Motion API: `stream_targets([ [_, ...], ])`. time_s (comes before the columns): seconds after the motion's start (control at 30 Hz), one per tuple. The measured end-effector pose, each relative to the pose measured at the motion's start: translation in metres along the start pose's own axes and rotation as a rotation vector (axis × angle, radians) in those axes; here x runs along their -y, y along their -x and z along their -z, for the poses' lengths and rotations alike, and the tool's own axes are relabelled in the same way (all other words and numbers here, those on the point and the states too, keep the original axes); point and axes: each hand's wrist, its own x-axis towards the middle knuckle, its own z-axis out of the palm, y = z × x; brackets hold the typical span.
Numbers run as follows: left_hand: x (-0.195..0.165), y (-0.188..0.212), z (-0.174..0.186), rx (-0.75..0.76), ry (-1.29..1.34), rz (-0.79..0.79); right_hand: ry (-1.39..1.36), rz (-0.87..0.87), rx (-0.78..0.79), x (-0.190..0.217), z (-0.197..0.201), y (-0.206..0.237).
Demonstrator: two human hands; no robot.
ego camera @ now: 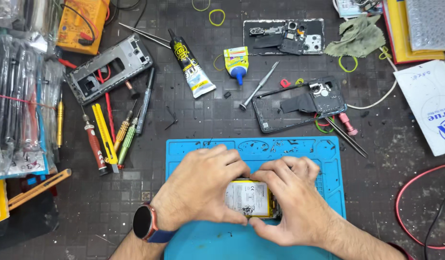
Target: The person applies adhesive from a tube onto the frame of an opened smartphone, then presses a new battery into the phone body. They scrape adhesive residue off their hand with a blade and use a screwdriver to tighten screws around the phone's edge.
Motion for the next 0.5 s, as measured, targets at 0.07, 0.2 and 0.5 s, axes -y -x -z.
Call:
stream_targets([
  [0.07, -0.001, 0.001, -0.003, 0.032, -0.013, 0.021, -0.082, -0.025, -0.01, -0.003, 0.003, 0.004],
  [0.2, -0.006, 0.001, -0.009, 0.019, -0.005, 0.019, -0.105, -0.002, -0.135, -0.01, 0.005, 0.008],
  [0.5, -0.013, 0.0, -0.014, 0.016, 0.019, 0.025, -0.086, 0.049, -0.266, -0.014, -0.003, 0.014],
])
